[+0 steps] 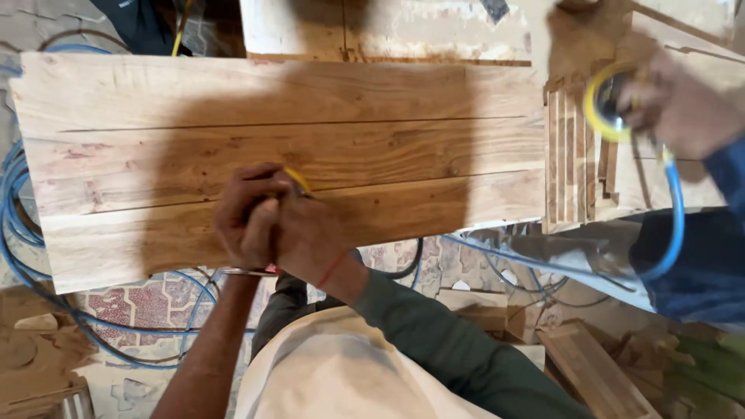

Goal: The person uses a power sander to smooth several wooden panels, moving the tool across the surface and edges of each piece.

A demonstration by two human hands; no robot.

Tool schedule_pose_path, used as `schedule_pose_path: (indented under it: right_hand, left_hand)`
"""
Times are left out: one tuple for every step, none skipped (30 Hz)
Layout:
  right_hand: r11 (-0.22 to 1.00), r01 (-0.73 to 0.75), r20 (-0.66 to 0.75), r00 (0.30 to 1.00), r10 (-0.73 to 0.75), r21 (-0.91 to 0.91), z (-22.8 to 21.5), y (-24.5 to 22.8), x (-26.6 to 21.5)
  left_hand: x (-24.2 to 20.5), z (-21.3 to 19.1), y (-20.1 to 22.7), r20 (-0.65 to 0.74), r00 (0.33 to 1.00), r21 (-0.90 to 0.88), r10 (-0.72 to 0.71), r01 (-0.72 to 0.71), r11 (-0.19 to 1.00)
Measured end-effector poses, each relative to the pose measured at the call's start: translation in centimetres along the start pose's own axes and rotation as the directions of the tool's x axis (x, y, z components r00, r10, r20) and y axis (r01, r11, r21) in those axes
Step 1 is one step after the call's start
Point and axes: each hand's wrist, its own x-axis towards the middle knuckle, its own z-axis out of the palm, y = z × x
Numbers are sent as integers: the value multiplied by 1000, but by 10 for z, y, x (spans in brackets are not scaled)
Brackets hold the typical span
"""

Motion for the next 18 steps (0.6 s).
schedule_pose_path:
  right_hand:
    - [1000, 6, -25, 1000, -6, 2, 1, -1, 9]
    - [1000, 13, -50, 999, -12, 5, 3, 0, 18]
    - [1000, 5, -55, 998, -7, -21, 4, 4, 28]
    - [999, -2, -59, 998, -1, -47, 6, 10, 39]
    - [997, -10, -62, 998, 6, -72, 6, 16, 44]
    - [999, 10, -168, 986, -17, -40, 3, 24, 44]
    - [1000, 15, -229, 973, -20, -22, -1, 35, 45]
    - [1000, -5, -266, 964, -2, -26, -7, 50, 43]
    - [997, -66, -250, 967, 53, -42, -15, 64, 36]
    - [989, -131, -231, 966, 112, -68, -24, 79, 28]
    - [974, -205, -217, 959, 180, -96, -35, 93, 17]
    - [952, -275, -206, 947, 245, -133, -46, 108, 6]
    - [924, -342, -201, 930, 307, -171, -59, 125, -4]
    - [889, -405, -199, 909, 367, -211, -72, 140, -13]
    - [854, -458, -198, 886, 418, -248, -85, 154, -21]
    - [820, -500, -197, 865, 461, -277, -96, 166, -28]
    - [791, -531, -193, 848, 494, -305, -105, 178, -33]
    - [768, -552, -195, 834, 517, -324, -113, 188, -37]
  left_hand:
    - [6, -4, -2, -26, 1000, -29, -8, 7, 1000]
    - [12, -6, -5, -52, 999, -58, -17, 14, 998]
    - [21, -7, -8, -57, 998, -42, 5, -7, 999]
    - [31, -6, -12, -62, 998, -26, 26, -27, 999]
    - [39, -4, -16, -67, 997, -11, 45, -46, 999]
    - [46, 3, -21, -44, 998, -17, 48, -49, 999]
    - [53, 14, -26, -19, 998, -25, 53, -54, 998]
    - [60, 26, -32, 5, 998, -34, 58, -58, 998]
    - [68, 41, -39, 46, 997, -64, 59, -56, 996]
    - [75, 59, -46, 86, 994, -95, 60, -52, 994]
    - [80, 78, -52, 129, 992, -118, 12, 4, 993]
    - [85, 100, -57, 172, 984, -139, -36, 60, 988]
    - [91, 123, -62, 218, 976, -180, 3, 37, 983]
    - [95, 147, -64, 261, 964, -221, 43, 17, 975]
    - [97, 169, -64, 298, 954, -208, 37, 27, 978]
    - [97, 190, -63, 334, 942, -194, 31, 36, 980]
    - [96, 209, -61, 373, 927, -206, -29, 114, 972]
    - [95, 225, -60, 413, 906, -215, -88, 191, 958]
